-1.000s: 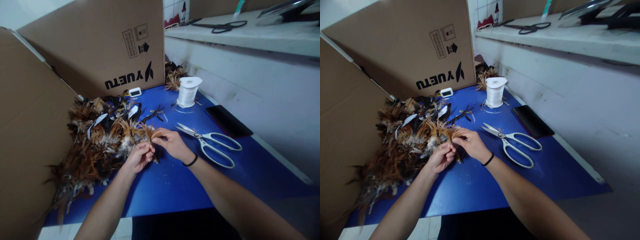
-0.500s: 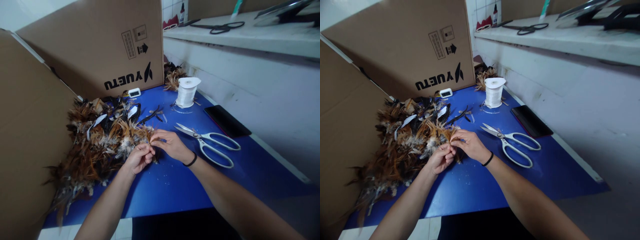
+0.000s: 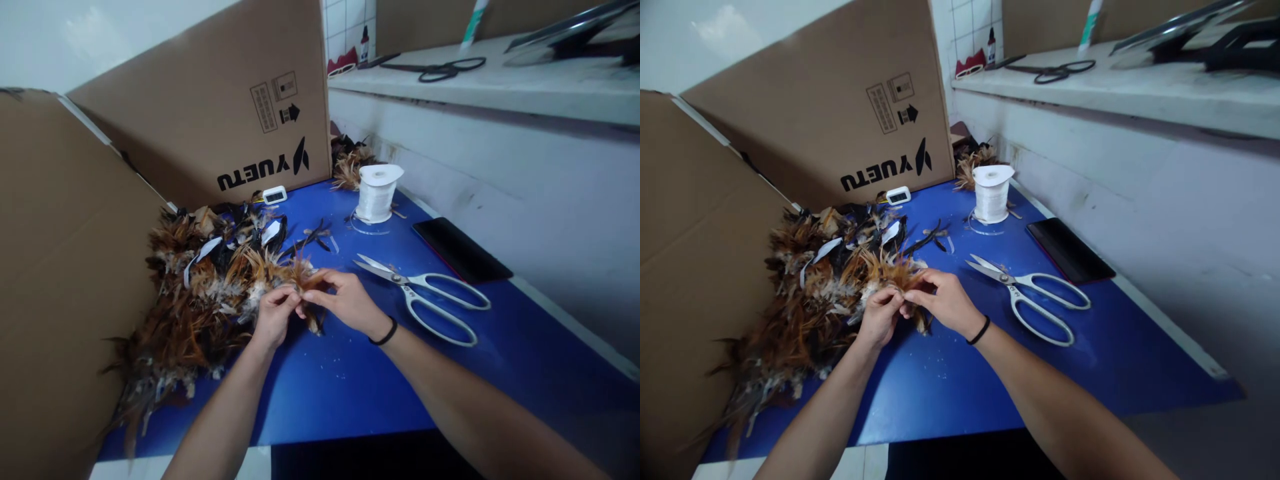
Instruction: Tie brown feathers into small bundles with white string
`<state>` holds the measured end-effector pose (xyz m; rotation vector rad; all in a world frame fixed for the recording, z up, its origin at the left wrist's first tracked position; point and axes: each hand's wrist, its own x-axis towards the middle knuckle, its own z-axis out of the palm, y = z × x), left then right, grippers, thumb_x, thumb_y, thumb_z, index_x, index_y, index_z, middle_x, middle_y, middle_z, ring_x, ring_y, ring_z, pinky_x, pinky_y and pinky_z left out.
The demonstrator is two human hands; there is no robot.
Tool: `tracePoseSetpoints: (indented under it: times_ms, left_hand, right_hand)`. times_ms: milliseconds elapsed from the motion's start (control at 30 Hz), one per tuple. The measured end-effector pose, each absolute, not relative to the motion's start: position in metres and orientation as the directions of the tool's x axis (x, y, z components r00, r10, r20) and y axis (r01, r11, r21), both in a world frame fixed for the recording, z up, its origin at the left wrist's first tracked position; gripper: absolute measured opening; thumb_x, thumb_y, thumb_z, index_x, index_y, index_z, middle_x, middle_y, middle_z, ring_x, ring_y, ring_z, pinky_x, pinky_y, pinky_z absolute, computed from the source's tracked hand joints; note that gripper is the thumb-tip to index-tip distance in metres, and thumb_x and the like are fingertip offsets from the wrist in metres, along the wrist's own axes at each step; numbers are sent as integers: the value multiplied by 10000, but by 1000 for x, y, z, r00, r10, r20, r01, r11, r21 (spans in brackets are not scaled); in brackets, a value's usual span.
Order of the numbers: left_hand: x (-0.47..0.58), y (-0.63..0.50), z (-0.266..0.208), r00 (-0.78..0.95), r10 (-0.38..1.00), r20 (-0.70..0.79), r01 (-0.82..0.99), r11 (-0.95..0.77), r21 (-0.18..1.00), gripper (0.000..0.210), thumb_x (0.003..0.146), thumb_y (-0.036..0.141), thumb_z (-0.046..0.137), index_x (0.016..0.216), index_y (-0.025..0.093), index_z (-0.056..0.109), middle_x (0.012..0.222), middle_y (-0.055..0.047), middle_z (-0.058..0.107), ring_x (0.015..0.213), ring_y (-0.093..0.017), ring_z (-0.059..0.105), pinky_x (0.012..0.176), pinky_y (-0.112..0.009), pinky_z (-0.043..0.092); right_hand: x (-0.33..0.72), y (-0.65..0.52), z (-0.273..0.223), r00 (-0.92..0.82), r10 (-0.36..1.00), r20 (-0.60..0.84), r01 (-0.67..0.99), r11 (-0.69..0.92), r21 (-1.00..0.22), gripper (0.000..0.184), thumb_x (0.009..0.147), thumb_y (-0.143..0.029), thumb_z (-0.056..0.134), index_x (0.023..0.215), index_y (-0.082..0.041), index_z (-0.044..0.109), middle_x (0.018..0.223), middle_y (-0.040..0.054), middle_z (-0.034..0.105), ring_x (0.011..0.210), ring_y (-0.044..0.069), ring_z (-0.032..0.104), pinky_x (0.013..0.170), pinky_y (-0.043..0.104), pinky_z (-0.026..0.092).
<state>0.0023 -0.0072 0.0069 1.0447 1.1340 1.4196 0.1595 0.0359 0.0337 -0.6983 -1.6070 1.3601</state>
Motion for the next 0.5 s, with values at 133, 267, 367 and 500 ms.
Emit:
tracePoseSetpoints:
  times_ms: [133, 267, 367, 500]
  left_hand:
    - [1, -6, 2, -189, 975, 114, -111, -137, 984, 211, 667, 355, 739, 608, 168, 658, 536, 12, 538, 493, -104, 499, 551, -258, 450]
    - [0, -6, 4, -202, 962, 182, -37, -193, 981, 155, 669, 300, 740, 613, 170, 677, 615, -8, 565, 553, -113, 516, 534, -236, 435]
    - [1, -6, 8, -171, 959, 226, -7, -230, 973, 125, 692, 267, 722, 616, 174, 689, 663, -17, 579, 563, -112, 518, 519, -232, 431]
    - [1, -5, 7, -159, 949, 272, 7, -275, 962, 120, 717, 252, 704, 622, 178, 703, 702, -29, 605, 552, -102, 522, 519, -229, 442]
  right_hand:
    - [157, 32, 35, -466, 843, 267, -117, 240, -964, 139, 737, -315, 678, 716, -178, 680, 726, 27, 691, 693, 158, 642, 667, 283, 522]
    - [156, 32, 35, -459, 832, 310, -118, 289, -950, 111, 739, -283, 679, 682, -188, 679, 732, 25, 692, 736, 168, 649, 686, 291, 523]
    - [156, 31, 36, -465, 825, 320, -129, 295, -947, 97, 740, -249, 676, 665, -188, 672, 715, 21, 689, 727, 167, 651, 679, 289, 523]
    - [156, 30, 36, -459, 838, 294, -159, 248, -956, 61, 743, -212, 665, 692, -178, 671, 685, 11, 677, 661, 153, 640, 654, 287, 523]
